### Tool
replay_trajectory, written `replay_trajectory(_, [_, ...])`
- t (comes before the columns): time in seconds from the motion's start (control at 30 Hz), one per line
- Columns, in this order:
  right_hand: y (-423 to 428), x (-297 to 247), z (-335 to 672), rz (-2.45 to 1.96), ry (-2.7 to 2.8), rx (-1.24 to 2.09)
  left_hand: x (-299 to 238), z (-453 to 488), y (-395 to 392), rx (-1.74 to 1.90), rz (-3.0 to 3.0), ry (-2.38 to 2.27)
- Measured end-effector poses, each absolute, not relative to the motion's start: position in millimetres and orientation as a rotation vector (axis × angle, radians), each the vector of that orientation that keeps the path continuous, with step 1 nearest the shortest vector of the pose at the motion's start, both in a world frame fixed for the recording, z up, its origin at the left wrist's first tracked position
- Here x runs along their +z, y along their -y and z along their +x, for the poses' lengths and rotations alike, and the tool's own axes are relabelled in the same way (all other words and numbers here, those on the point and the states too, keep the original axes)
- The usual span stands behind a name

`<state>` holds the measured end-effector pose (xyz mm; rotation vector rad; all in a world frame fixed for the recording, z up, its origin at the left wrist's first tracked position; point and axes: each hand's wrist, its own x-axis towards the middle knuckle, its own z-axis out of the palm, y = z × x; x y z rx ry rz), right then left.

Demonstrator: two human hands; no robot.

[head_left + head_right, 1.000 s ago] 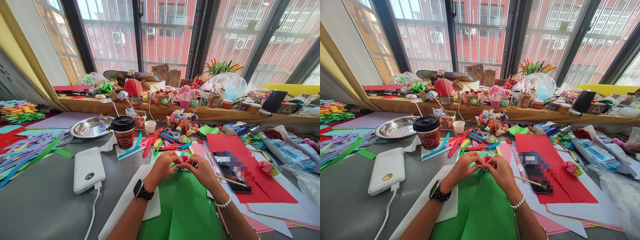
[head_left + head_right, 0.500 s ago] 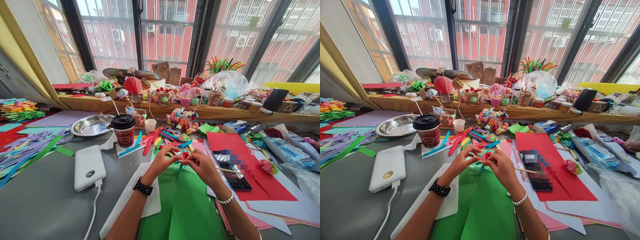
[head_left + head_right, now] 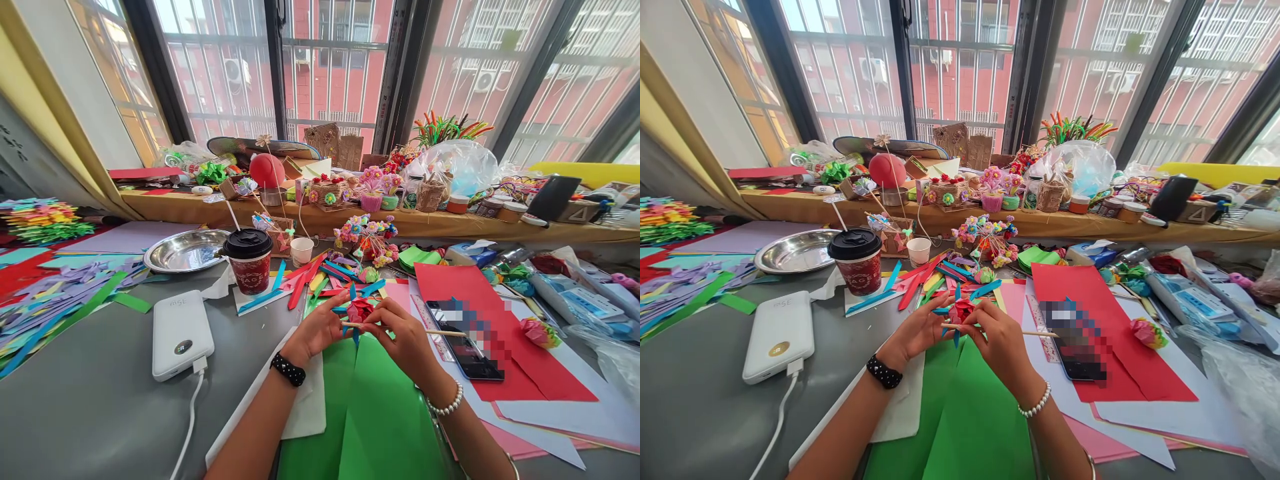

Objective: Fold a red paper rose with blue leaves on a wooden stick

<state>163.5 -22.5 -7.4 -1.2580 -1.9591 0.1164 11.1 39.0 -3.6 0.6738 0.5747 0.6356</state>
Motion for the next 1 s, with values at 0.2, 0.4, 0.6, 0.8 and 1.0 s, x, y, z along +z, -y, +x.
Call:
replay_trajectory(0.2, [23.6, -8.6, 158.9, -1.304, 1.867, 0.022, -7.2, 11.8, -41.4, 0.706, 0.627, -0.54])
replay_trajectory(0.4, [24.3, -8.6, 155.3, -1.343, 1.782, 0.131, -10.9, 16.8, -40.9, 0.759, 0.595, -0.495])
replay_trajectory(0.6, [23.0, -7.9, 156.9, -1.362, 1.747, 0.226, -9.5, 17.3, -37.0, 0.753, 0.677, -0.493])
replay_trajectory(0.8, [18.2, -12.1, 159.6, -1.427, 1.709, 0.389, -14.9, 19.1, -35.8, 0.796, 0.751, -0.494])
replay_trajectory(1.0, [18.0, -11.4, 160.1, -1.427, 1.699, 0.418, -14.6, 18.4, -36.3, 0.785, 0.743, -0.5])
